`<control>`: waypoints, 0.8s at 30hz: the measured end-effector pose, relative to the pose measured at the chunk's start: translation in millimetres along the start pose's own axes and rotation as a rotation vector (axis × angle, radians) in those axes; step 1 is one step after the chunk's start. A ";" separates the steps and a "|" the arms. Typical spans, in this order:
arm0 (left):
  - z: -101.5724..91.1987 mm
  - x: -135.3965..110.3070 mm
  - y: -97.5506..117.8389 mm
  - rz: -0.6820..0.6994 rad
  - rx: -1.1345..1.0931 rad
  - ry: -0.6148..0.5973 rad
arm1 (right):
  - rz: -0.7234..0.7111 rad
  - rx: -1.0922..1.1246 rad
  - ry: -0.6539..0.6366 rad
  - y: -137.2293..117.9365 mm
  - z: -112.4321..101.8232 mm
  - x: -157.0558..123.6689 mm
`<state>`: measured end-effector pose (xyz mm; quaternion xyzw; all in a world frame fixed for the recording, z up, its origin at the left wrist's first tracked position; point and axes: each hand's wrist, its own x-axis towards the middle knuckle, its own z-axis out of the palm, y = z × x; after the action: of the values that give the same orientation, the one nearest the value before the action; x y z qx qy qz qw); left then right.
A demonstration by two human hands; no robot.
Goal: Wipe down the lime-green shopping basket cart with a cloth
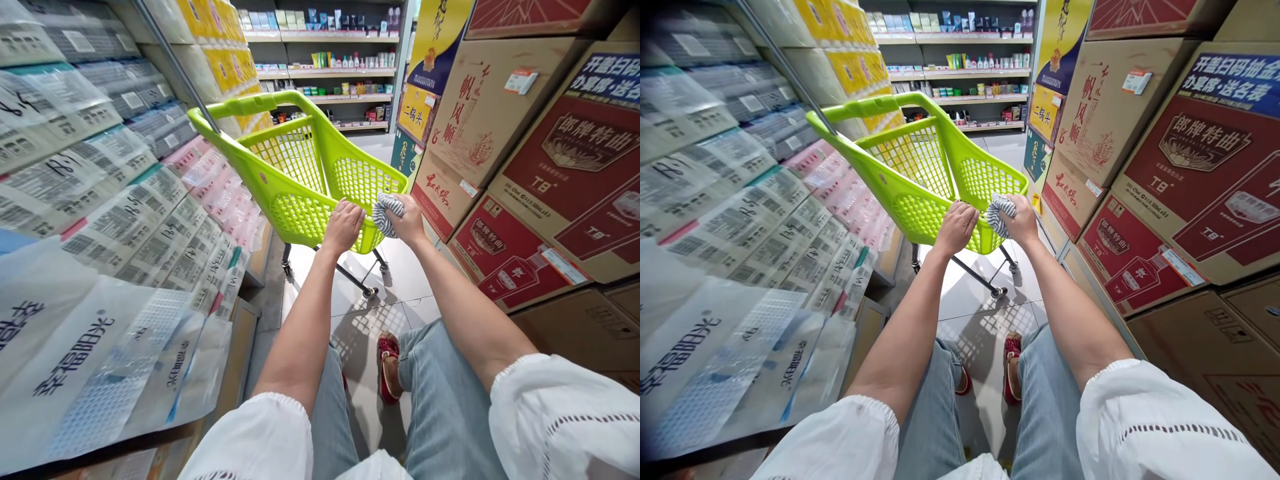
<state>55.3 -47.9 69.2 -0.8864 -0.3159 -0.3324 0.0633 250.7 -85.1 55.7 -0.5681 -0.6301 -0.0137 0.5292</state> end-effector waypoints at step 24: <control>3.3 0.0 -28.0 -0.076 -0.142 -0.016 | -0.249 -0.289 -0.196 3.2 58.0 -53.4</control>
<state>40.3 -24.6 63.9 -0.8786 -0.3254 -0.3492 -0.0151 204.2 -85.5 -8.1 -0.5544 -0.7355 -0.1140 0.3724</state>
